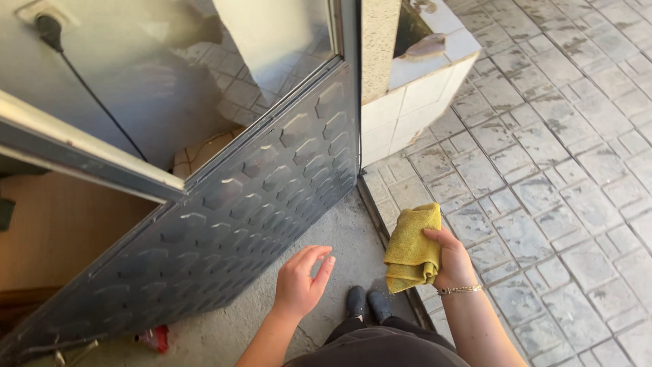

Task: The person wipes a dark gray textured metal door with a yellow cloth, then rinses the cloth at an outdoor tap and wrings it out. The person returns to wipe the same door again and then wipes a brown door with a glass panel.

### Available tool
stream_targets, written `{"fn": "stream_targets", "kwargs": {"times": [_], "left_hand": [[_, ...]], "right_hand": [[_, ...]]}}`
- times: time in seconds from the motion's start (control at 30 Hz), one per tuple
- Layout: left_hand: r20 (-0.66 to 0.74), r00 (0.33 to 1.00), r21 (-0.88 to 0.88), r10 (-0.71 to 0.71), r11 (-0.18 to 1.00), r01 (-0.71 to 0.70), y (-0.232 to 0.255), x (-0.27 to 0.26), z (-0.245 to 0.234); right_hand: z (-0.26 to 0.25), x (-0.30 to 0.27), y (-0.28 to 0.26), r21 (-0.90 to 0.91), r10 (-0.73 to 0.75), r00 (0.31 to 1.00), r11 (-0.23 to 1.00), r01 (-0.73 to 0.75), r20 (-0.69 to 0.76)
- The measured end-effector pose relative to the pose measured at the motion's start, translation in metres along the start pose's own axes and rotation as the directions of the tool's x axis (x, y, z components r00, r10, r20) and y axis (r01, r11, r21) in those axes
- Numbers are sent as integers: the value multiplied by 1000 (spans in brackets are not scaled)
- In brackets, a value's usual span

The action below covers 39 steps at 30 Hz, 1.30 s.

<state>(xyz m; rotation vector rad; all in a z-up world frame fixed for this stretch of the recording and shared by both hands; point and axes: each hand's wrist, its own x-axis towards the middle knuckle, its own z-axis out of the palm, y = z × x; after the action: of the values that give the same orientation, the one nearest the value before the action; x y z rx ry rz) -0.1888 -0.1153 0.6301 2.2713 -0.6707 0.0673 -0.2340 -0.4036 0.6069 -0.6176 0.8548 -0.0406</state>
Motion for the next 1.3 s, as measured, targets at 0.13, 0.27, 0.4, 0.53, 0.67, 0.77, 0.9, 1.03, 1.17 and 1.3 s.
{"fn": "stream_targets", "kwargs": {"times": [0.13, 0.27, 0.4, 0.53, 0.67, 0.77, 0.9, 1.03, 1.17, 1.3], "left_hand": [[20, 997, -32, 71, 997, -70, -2, 17, -3], [46, 980, -103, 193, 977, -188, 6, 40, 6], [94, 937, -199, 335, 929, -312, 27, 70, 19], [121, 899, -280, 421, 883, -376, 59, 103, 35], [327, 796, -276, 510, 857, -436, 81, 137, 67], [398, 710, -299, 582, 813, -499, 103, 163, 95], [376, 732, -339, 568, 819, -462, 145, 207, 140], [343, 751, -373, 565, 815, -442, 181, 258, 190], [368, 827, -465, 425, 854, -232, 232, 312, 221], [423, 883, -541, 204, 839, 66, 282, 363, 230]], "right_hand": [[-2, -14, 1, 47, -101, 994, 994, 99, 51], [-13, -22, -1, 173, -164, 983, 974, 147, 88], [-13, -32, -13, 262, -200, 977, 949, 174, 74], [-17, -23, -29, 325, -235, 971, 923, 207, 46], [-28, 0, -53, 371, -291, 952, 898, 237, 97], [-39, 19, -80, 381, -321, 942, 887, 262, 100], [-56, 46, -137, 394, -282, 959, 885, 247, 33], [-71, 67, -213, 360, -295, 953, 898, 254, 63], [-76, 76, -296, 285, -194, 979, 943, 171, 56], [-71, 87, -360, 87, -118, 991, 990, 113, 59]]}}
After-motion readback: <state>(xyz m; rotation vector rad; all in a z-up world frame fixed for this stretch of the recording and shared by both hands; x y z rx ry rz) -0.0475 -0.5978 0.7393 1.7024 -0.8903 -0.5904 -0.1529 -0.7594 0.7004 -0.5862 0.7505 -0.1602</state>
